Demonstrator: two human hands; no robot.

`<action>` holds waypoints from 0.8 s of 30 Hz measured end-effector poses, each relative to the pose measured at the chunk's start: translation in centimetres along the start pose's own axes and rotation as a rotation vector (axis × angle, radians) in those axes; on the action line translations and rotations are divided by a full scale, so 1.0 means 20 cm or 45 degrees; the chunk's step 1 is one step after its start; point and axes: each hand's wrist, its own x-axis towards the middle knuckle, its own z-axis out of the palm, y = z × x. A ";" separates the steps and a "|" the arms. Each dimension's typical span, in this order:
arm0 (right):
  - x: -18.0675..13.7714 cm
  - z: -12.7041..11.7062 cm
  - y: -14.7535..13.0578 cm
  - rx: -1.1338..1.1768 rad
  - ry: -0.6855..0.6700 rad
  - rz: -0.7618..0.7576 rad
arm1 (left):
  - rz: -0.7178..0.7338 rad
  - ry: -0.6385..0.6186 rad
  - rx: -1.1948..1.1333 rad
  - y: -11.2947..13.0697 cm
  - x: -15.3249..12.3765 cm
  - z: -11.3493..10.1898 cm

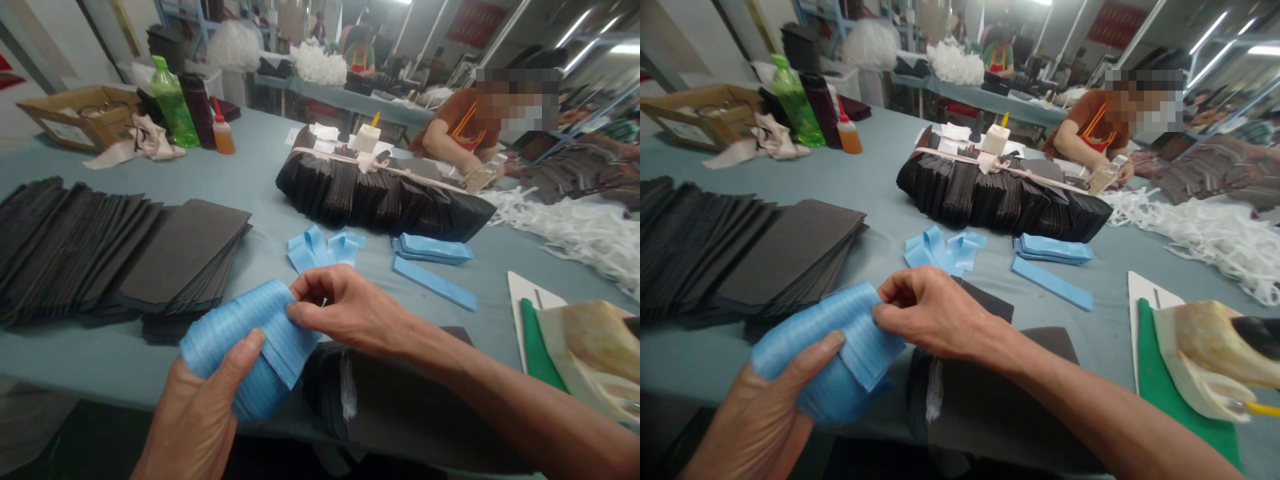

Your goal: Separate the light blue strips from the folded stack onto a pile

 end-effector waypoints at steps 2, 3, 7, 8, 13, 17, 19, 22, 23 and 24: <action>-0.01 -0.01 0.01 -0.008 -0.049 -0.008 | -0.020 -0.003 0.013 0.00 -0.01 -0.01; -0.01 -0.02 0.01 -0.018 -0.066 -0.023 | -0.020 -0.008 0.017 0.00 -0.01 -0.02; -0.02 -0.02 0.01 -0.086 -0.061 -0.090 | -0.008 -0.011 0.050 0.01 -0.02 -0.02; -0.02 -0.02 0.01 -0.101 -0.054 -0.095 | -0.001 -0.008 0.055 0.01 -0.02 -0.02; -0.01 -0.02 0.02 -0.166 0.024 -0.143 | 0.024 0.013 0.044 0.00 -0.02 -0.02; 0.02 -0.07 0.06 -0.196 0.138 -0.178 | -0.018 0.125 -0.018 0.00 -0.01 -0.02; 0.05 -0.13 0.10 -0.174 0.190 -0.177 | -0.046 0.155 -0.037 0.00 -0.01 -0.02; 0.10 -0.25 0.15 -0.245 0.302 -0.179 | -0.060 0.143 -0.068 0.00 0.00 -0.03; 0.11 -0.30 0.16 -0.300 0.370 -0.175 | -0.059 0.128 -0.082 -0.01 0.00 -0.04; 0.13 -0.35 0.18 -0.369 0.453 -0.162 | -0.060 0.114 -0.088 -0.02 0.00 -0.04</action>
